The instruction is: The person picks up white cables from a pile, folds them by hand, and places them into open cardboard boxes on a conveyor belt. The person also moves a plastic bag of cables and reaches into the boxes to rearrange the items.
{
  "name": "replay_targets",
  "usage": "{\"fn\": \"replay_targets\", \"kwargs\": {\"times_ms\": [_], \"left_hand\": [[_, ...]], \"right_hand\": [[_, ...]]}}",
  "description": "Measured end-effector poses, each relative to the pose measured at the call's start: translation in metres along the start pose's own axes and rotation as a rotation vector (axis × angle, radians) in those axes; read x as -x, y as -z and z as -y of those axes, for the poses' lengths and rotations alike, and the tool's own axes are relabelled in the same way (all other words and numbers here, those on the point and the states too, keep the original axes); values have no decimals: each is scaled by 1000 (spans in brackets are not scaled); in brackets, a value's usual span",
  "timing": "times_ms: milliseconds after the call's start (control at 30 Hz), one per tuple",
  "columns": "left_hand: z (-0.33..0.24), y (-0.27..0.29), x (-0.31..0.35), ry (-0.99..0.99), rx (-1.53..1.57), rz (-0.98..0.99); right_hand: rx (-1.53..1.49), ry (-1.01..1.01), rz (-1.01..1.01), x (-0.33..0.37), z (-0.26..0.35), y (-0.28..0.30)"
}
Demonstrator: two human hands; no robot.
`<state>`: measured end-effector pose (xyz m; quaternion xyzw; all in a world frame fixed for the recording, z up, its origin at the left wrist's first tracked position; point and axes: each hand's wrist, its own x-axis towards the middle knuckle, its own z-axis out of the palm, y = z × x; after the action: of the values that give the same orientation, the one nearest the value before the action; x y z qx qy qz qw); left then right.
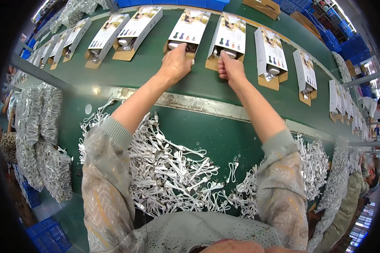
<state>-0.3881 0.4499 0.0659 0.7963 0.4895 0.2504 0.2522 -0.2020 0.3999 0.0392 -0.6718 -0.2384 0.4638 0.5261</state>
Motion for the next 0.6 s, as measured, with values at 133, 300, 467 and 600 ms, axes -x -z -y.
{"fn": "replay_targets", "kwargs": {"times_ms": [133, 300, 467, 600], "left_hand": [[-34, 34, 54, -212, 0, 433], [-43, 59, 113, -371, -37, 883], [-21, 50, 143, -474, -444, 768], [-2, 53, 134, -346, -286, 699]], "right_hand": [[638, 125, 411, 87, 23, 46], [1108, 533, 842, 181, 23, 91], [1301, 581, 760, 221, -4, 105], [1236, 619, 632, 208, -9, 113]]}}
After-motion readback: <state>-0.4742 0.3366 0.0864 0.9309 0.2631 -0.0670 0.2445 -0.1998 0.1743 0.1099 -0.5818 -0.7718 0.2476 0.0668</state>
